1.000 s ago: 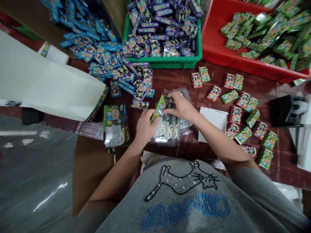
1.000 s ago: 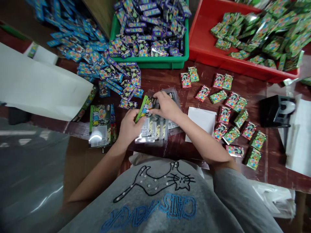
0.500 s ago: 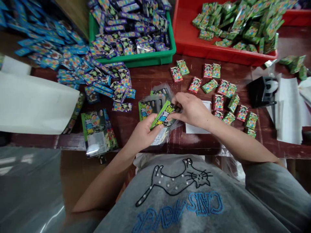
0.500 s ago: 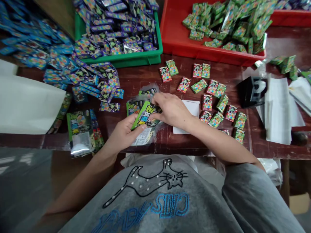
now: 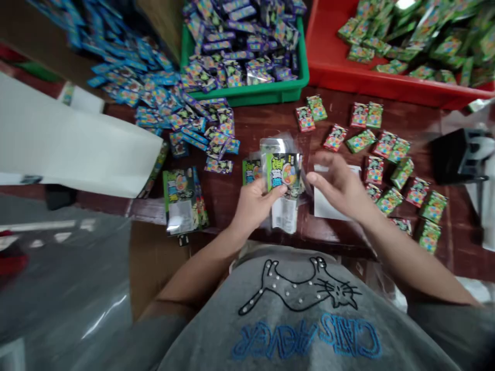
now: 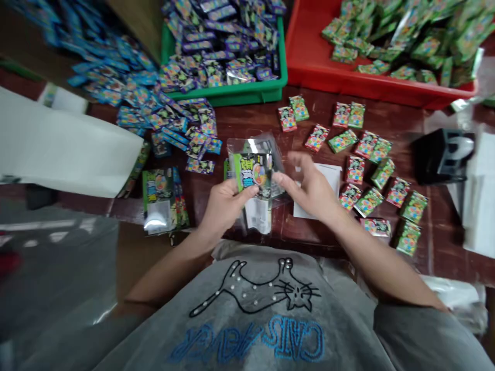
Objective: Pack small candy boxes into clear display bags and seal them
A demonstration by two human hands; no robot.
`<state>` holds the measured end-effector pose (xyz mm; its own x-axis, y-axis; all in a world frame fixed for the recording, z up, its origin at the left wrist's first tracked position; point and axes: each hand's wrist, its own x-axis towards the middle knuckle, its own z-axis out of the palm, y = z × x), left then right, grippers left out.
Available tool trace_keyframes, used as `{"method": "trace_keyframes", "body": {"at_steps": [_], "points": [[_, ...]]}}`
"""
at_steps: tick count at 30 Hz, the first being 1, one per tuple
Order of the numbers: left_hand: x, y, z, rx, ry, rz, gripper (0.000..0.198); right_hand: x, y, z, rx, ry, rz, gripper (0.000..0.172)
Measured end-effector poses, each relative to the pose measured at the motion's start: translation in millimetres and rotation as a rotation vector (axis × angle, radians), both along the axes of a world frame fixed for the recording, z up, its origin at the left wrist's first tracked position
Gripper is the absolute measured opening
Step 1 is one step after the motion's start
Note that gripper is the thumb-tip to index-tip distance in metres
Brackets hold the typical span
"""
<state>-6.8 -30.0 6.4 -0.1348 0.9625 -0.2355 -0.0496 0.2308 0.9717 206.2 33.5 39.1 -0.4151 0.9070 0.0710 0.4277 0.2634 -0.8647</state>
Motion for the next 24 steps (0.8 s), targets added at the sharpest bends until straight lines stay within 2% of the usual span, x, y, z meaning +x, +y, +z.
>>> {"method": "trace_keyframes", "body": {"at_steps": [2, 4, 5, 7, 9, 10, 11, 13, 15, 17, 19, 22, 24], "points": [[10, -4, -11.0, -0.017, -0.002, 0.087, 0.038, -16, -20, -22.7, -0.109, -0.100, -0.054, 0.055], [18, -10, -25.0, -0.035, 0.008, 0.146, 0.037, -31, -36, -41.3, -0.097, -0.262, -0.118, 0.047], [20, -12, -31.3, -0.048, 0.024, 0.156, 0.037, -38, -41, -48.6, -0.061, -0.326, -0.154, 0.043], [15, -15, -38.9, -0.062, 0.101, 0.093, 0.038, -46, -45, -59.6, -0.016, -0.411, -0.192, 0.034], [-1, -13, -36.9, -0.005, 0.234, 0.011, 0.040, -49, -44, -66.2, -0.039, -0.477, -0.183, 0.030], [-14, -9, -32.4, 0.053, 0.332, 0.011, 0.043, -50, -42, -67.7, -0.066, -0.509, -0.172, 0.029], [-30, -2, -26.3, 0.122, 0.445, 0.043, 0.049, -50, -41, -68.1, -0.099, -0.541, -0.154, 0.029], [-65, 20, -13.3, 0.221, 0.741, 0.192, 0.062, -50, -39, -65.3, -0.152, -0.609, -0.106, 0.033], [-99, 47, -4.7, 0.195, 1.006, 0.201, 0.071, -51, -36, -58.6, -0.158, -0.662, -0.051, 0.041], [-123, 73, -3.2, 0.090, 1.202, 0.182, 0.077, -47, -23, -49.7, -0.101, -0.654, -0.027, 0.050], [-137, 93, -6.0, 0.020, 1.297, 0.104, 0.076, -32, 2, -39.9, 0.004, -0.617, -0.066, 0.056], [-142, 107, -8.8, -0.014, 1.329, 0.013, 0.073, 11, 55, -25.6, 0.203, -0.663, -0.173, 0.062], [-142, 108, -7.1, -0.027, 1.341, -0.018, 0.068, 36, 90, -19.8, 0.305, -0.717, -0.140, 0.075]]}}
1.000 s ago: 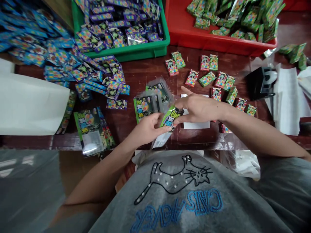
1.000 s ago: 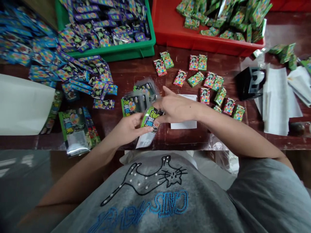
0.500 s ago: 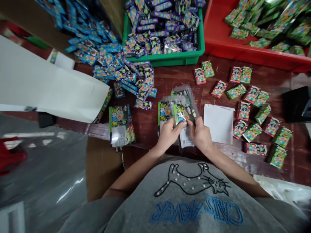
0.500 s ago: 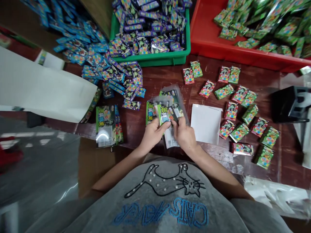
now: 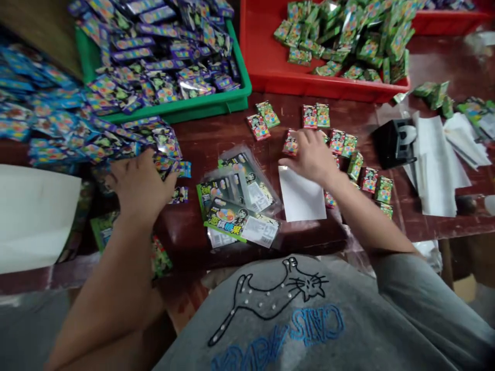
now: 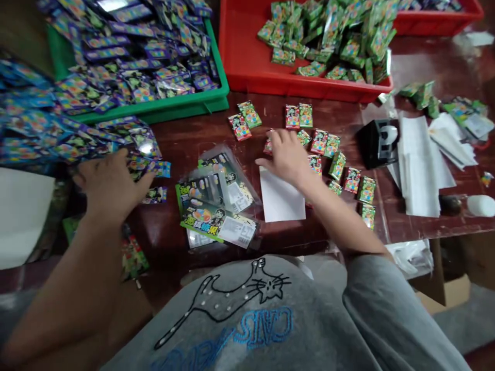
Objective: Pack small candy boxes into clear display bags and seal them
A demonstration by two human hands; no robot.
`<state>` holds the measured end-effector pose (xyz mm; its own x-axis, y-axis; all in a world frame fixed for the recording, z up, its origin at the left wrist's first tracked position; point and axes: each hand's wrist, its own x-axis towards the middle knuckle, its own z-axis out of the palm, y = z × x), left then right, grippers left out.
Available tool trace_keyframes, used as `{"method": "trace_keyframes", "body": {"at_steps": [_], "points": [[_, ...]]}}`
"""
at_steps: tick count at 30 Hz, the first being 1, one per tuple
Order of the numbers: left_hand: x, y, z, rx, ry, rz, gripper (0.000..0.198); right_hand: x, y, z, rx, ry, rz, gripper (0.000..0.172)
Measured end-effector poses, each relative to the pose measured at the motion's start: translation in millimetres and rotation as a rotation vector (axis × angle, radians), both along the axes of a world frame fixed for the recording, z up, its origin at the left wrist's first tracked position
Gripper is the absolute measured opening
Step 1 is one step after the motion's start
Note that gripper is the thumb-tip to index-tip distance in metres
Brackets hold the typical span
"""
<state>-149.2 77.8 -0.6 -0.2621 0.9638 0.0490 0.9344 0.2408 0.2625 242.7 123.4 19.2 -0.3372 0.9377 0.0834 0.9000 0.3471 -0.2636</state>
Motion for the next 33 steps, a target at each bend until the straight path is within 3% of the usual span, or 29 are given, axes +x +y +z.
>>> {"method": "trace_keyframes", "body": {"at_steps": [3, 5, 7, 11, 14, 16, 18, 21, 23, 25, 28, 30, 33], "points": [[-5, 1, 3.3, -0.011, -0.010, -0.006, 0.064, -5, 39, -0.5, -0.010, 0.020, 0.230, 0.083], [-17, 2, 4.6, 0.032, -0.069, 0.001, 0.067, -45, 49, -4.0, -0.057, 0.052, 0.420, 0.079], [-31, -1, 7.4, 0.102, -0.147, 0.014, 0.075, -103, 46, -7.7, -0.108, 0.053, 0.538, 0.077], [-51, -19, 19.1, 0.217, -0.239, 0.026, 0.084, -217, 28, -18.5, -0.180, 0.031, 0.518, 0.086], [-47, -36, 28.1, 0.233, -0.241, -0.036, 0.082, -252, 22, -23.8, -0.221, 0.000, 0.504, 0.075], [-34, -46, 32.2, 0.209, -0.237, -0.104, 0.081, -240, 22, -19.7, -0.198, -0.003, 0.485, 0.066], [-13, -52, 34.9, 0.179, -0.254, -0.172, 0.080, -206, 22, -8.6, -0.158, 0.029, 0.449, 0.052], [30, -53, 36.6, 0.165, -0.350, -0.300, 0.065, -127, 23, 16.0, -0.194, 0.138, 0.363, 0.031], [65, -50, 35.0, 0.149, -0.436, -0.417, 0.053, -71, 19, 31.9, -0.298, 0.210, 0.269, 0.045], [104, -46, 29.3, 0.118, -0.468, -0.613, 0.046, -21, 12, 43.5, -0.381, 0.267, 0.161, 0.061], [162, -44, 11.9, 0.071, -0.400, -1.076, 0.042, 33, -4, 50.6, -0.436, 0.318, 0.026, 0.069], [193, -47, -1.9, 0.045, -0.332, -1.350, 0.037, 53, -14, 49.0, -0.522, 0.326, -0.032, 0.072], [214, -55, -14.4, 0.035, -0.296, -1.555, 0.029, 68, -25, 40.9, -0.678, 0.289, -0.021, 0.073]]}}
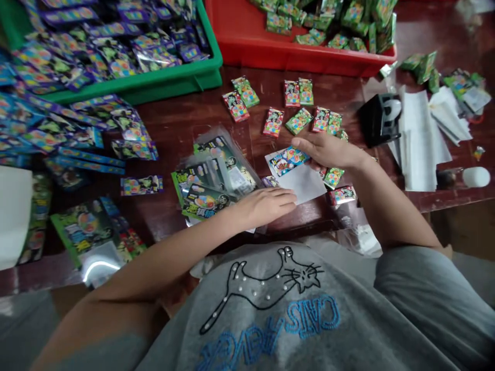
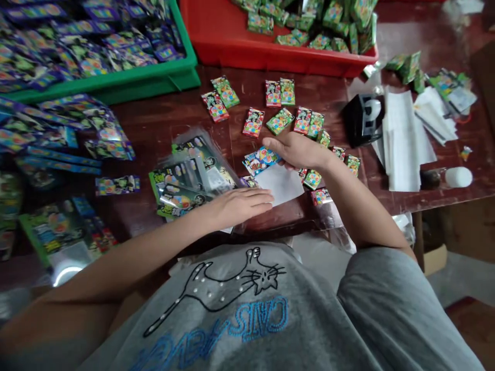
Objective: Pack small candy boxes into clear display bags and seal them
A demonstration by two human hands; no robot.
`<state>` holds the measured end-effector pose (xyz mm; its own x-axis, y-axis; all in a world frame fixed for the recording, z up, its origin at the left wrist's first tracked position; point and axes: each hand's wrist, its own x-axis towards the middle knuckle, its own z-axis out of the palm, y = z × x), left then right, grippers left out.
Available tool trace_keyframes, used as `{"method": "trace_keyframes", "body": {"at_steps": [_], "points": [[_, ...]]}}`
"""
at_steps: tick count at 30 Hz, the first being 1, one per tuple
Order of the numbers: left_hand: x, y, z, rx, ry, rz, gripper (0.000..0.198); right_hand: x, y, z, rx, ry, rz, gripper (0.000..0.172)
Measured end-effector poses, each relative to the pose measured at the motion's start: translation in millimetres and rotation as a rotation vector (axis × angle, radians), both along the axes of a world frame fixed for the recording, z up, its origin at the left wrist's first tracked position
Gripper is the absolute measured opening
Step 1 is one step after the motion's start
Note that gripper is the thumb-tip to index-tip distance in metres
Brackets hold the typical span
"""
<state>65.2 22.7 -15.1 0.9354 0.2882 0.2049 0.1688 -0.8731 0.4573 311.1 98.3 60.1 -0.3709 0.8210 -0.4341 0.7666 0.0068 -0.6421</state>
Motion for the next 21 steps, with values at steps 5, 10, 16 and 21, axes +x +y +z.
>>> {"method": "trace_keyframes", "body": {"at_steps": [5, 10, 16, 21], "points": [[-27, -9, 15.0, -0.021, -0.066, 0.128, 0.018, 2, -4, -12.9, -0.014, -0.069, 0.222, 0.073], [-46, 4, 36.0, -0.115, -0.097, 0.615, 0.036, -30, -3, -9.8, 0.017, -0.078, 0.295, 0.064], [-48, 17, 35.5, -0.274, -0.112, 0.814, 0.050, -59, -21, -12.7, 0.027, 0.190, 0.235, 0.061], [-57, 25, 24.9, -0.228, 0.077, 0.815, 0.065, -29, -27, -39.5, 0.315, 0.136, 0.317, 0.048]]}}
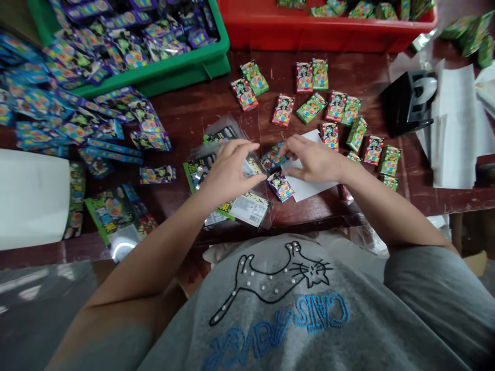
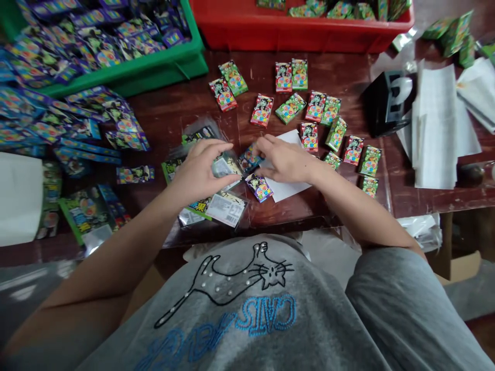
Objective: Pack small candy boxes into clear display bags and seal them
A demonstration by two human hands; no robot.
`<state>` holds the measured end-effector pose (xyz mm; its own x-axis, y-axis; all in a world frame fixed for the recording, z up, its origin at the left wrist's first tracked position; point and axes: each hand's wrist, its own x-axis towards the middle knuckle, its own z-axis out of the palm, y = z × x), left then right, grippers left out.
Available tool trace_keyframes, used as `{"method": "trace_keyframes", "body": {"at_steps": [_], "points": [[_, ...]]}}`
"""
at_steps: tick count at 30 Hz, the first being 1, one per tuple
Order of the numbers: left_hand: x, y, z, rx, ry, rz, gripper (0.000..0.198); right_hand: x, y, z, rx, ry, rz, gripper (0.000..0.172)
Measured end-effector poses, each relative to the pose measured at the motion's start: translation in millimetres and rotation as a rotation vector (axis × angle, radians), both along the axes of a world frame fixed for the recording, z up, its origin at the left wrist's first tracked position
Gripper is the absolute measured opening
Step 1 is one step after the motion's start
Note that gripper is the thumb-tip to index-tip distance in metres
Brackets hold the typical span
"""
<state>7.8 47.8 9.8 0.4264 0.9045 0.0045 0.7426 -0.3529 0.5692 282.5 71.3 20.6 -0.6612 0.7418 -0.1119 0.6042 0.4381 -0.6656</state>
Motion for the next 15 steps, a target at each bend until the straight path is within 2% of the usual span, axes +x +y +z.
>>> {"method": "trace_keyframes", "body": {"at_steps": [3, 5, 7, 10, 13, 15], "points": [[5, 7, -8.3, -0.026, 0.052, 0.035, 0.073, 15, -3, -14.7, 0.068, 0.010, 0.111, 0.074], [15, 12, -14.5, -0.031, 0.064, -0.012, 0.080, 17, -6, -20.7, 0.103, 0.042, 0.111, 0.081], [28, 18, -20.0, -0.043, 0.076, -0.066, 0.083, 15, -9, -23.1, 0.107, 0.086, 0.090, 0.080], [37, 25, -21.7, -0.026, 0.097, -0.114, 0.066, 13, -14, -21.9, 0.064, 0.195, 0.079, 0.070], [24, 30, -11.2, 0.078, 0.130, -0.041, 0.054, 13, -23, -22.2, 0.131, 0.160, 0.098, 0.058], [8, 32, -0.8, 0.141, 0.163, 0.016, 0.053, 9, -28, -26.6, 0.192, 0.012, 0.176, 0.064]]}}
